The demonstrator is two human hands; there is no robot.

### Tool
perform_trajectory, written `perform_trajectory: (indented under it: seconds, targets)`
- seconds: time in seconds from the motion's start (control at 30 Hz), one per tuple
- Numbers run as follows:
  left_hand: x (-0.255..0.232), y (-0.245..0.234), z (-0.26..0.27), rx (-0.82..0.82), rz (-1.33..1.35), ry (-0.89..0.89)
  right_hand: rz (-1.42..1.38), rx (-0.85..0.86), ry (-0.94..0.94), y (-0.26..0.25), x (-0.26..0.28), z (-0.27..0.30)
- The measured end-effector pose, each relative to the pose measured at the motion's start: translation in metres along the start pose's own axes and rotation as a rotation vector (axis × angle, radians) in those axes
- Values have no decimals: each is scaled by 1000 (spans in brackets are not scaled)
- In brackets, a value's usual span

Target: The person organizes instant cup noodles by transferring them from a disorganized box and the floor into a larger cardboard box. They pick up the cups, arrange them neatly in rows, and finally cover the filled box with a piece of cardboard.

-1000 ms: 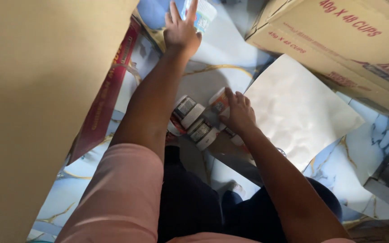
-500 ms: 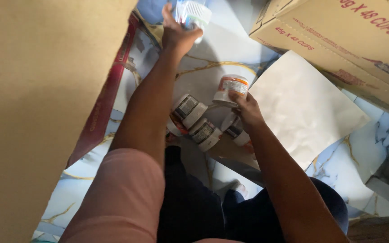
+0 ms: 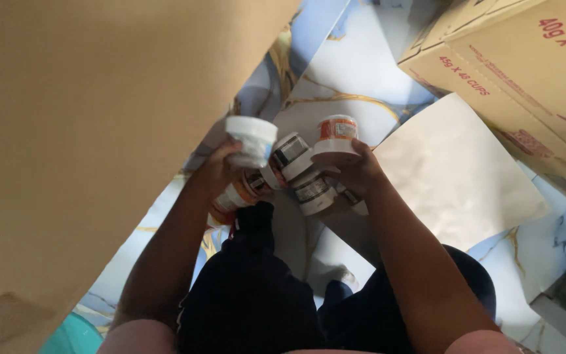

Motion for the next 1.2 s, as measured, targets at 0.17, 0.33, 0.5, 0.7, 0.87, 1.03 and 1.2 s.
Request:
perform_trajectory:
  seconds: [0.17, 0.33, 0.5, 0.7, 0.87, 1.03, 1.2]
  targets:
    - [-1, 57, 38, -32, -61, 54, 110, 177, 37, 20, -3, -3]
    - [-7, 70, 34, 185, -204, 327, 174, 122, 139, 21, 1, -12]
    - [29, 56, 11, 171, 28, -70, 169, 171, 192, 24, -2, -18]
    - [1, 95, 52, 29, -72, -204, 232, 241, 35, 46, 19, 0]
    - [-21, 124, 68, 44, -175, 24, 160, 300, -77, 47, 59, 18]
    - [-56, 177, 85, 201, -222, 466, 243, 374, -246, 120, 115, 87]
    - [-113, 265, 191, 343, -330, 838, 223, 438, -626, 139, 188, 149]
Point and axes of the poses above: each hand's wrist, its own z-axis away from the middle knuckle, its own y-axis out of the palm, x = y × z, the point moved 6 cm from there along -z, towards the middle knuckle, and after that the axes turned 5 degrees about -y, right-handed, at the moved point
